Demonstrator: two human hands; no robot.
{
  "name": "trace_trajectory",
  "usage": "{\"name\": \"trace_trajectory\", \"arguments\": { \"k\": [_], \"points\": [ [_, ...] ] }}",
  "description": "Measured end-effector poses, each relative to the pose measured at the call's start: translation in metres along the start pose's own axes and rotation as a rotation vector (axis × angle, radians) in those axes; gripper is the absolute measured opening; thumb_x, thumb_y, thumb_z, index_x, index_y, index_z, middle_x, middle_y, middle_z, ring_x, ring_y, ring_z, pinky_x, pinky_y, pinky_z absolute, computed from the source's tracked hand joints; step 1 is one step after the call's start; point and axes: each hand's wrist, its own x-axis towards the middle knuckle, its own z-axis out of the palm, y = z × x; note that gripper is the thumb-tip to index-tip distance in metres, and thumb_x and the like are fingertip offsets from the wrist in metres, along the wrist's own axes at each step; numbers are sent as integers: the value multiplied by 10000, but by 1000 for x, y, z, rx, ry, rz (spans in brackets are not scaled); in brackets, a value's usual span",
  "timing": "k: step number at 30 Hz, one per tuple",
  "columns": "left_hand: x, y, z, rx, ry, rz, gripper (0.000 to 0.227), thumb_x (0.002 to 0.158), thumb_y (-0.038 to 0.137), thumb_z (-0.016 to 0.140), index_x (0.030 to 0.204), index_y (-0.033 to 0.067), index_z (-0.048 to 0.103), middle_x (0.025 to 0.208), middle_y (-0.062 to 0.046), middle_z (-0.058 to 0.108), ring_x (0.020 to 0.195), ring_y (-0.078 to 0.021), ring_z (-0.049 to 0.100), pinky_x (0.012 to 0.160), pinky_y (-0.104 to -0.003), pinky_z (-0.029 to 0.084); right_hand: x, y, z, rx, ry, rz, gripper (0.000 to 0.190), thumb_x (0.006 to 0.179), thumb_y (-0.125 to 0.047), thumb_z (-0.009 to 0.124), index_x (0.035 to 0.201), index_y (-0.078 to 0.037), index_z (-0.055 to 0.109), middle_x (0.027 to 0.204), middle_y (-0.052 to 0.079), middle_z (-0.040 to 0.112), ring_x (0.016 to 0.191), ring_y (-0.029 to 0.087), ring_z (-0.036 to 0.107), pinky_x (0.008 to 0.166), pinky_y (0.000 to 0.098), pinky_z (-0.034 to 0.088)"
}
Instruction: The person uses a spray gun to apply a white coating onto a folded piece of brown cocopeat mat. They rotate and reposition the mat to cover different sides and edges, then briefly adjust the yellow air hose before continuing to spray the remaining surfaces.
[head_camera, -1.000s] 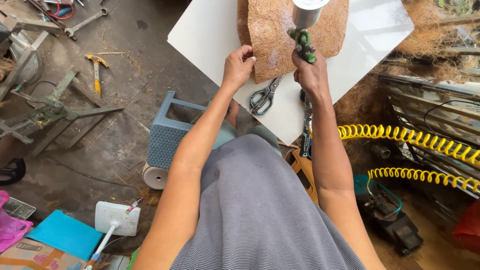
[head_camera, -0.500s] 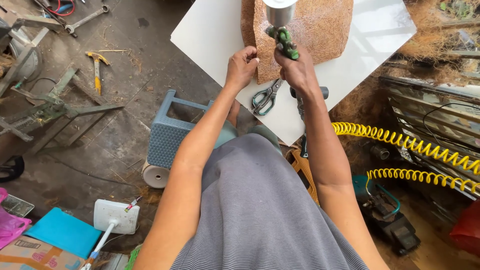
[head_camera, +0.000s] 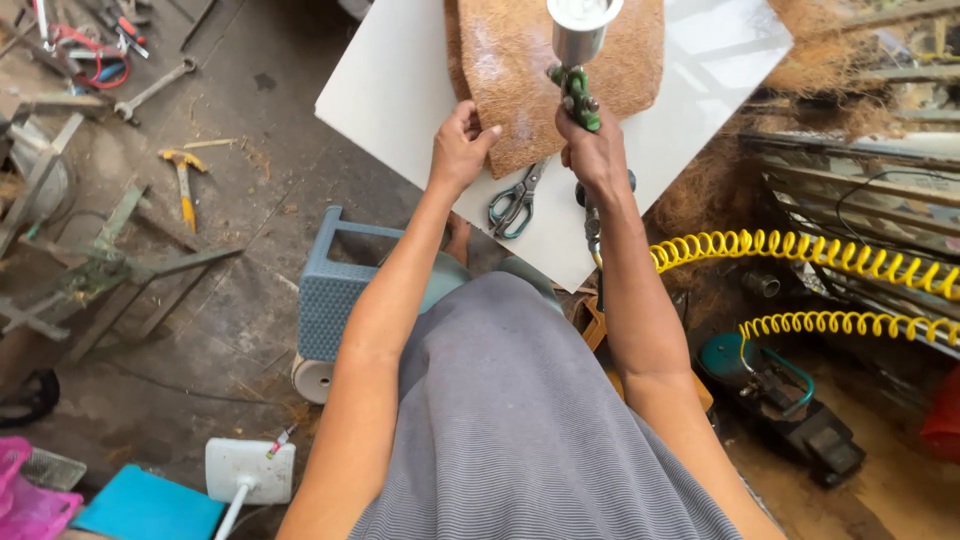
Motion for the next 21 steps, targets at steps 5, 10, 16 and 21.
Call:
{"name": "trace_trajectory", "arguments": {
  "k": [5, 10, 16, 21],
  "points": [
    [42, -107, 20, -46, 56, -21, 286, 872, 170, 726, 1140, 101, 656, 990, -142, 747, 942, -291, 732, 787, -410, 611, 20, 52, -40, 9, 99, -84, 151, 881, -208, 662, 855, -74, 599, 660, 64, 489, 469, 168, 580, 452, 291, 460],
    [45, -118, 18, -78, 96, -32, 186, 867, 136, 698, 1050, 160, 673, 895, -76, 756, 797, -167, 742, 702, -327, 604, 34, 62, -68, -64, 162, -30, 151, 902, -239, 652, 897, -91, 627, 613, 27, 488, 458, 143, 553, 454, 289, 420],
    [13, -24, 11, 138, 117, -41, 465, 909, 177, 699, 747, 201, 264, 689, 63, 310, 631, -101, 291, 605, -254, 279, 25, 19, -90, 12, 165, 208, 166, 938, -253, 610, 932, -144, 485, 833, -16, 514, 529, 68, 445, 460, 216, 315],
    [14, -27, 13, 130, 116, -49, 475, 925, 178, 695, 751, 207, 253, 685, 63, 319, 615, -91, 292, 587, -252, 268, 37, 15, -108, -16, 185, 239, 169, 931, -255, 615, 951, -118, 518, 859, -11, 539, 521, 65, 465, 465, 221, 330]
  ]
}}
